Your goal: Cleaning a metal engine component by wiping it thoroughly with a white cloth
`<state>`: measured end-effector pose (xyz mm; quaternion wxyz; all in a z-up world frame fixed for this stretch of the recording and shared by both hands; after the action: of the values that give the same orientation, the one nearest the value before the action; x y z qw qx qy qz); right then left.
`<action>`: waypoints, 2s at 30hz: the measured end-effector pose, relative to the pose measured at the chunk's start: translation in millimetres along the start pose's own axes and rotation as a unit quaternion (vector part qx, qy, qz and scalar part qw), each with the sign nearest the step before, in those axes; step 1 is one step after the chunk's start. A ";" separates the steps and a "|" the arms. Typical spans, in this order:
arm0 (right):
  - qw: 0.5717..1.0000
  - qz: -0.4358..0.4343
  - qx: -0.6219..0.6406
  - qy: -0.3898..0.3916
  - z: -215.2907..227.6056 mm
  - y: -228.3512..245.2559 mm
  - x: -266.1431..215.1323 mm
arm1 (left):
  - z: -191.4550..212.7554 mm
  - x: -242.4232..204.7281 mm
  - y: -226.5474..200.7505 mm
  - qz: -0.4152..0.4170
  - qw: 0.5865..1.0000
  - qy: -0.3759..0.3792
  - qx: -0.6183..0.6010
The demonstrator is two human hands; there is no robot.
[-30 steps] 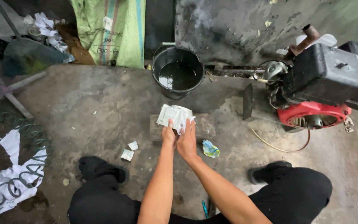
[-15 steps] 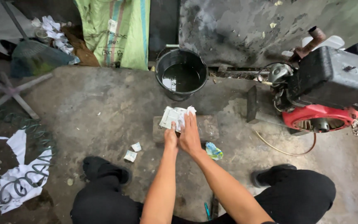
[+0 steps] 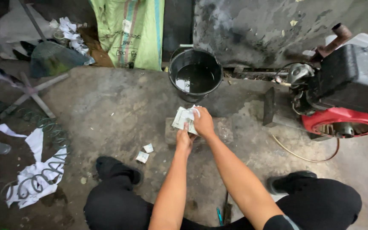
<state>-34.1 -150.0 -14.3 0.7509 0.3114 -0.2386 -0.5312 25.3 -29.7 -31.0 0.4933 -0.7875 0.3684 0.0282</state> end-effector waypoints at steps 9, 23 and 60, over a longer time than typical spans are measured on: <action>0.952 -0.245 0.185 -0.021 32.3 -55.6 -78.6 | 7.1 -3.6 8.5 0.054 0.998 0.001 -0.017; 0.984 0.144 0.041 -0.092 41.9 45.8 -66.4 | -9.1 -12.0 -18.2 -0.027 0.999 0.008 0.031; 0.973 -0.090 0.119 -0.177 55.5 49.8 -97.7 | 1.9 -16.9 -9.0 -0.019 0.988 -0.036 0.151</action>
<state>-71.5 -57.3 57.4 0.6028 0.3199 -0.4007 -0.6113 19.1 -16.6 -18.3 0.6199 -0.7092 0.3358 -0.0090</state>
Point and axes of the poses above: each hand's wrist, its own x-axis towards the middle knuckle, its own z-axis out of the back of the hand, y = z × x, the point moved 6 cm from there along x, towards the middle knuckle, and after that the axes turned 14 degrees about -z, right-handed, at the moved point
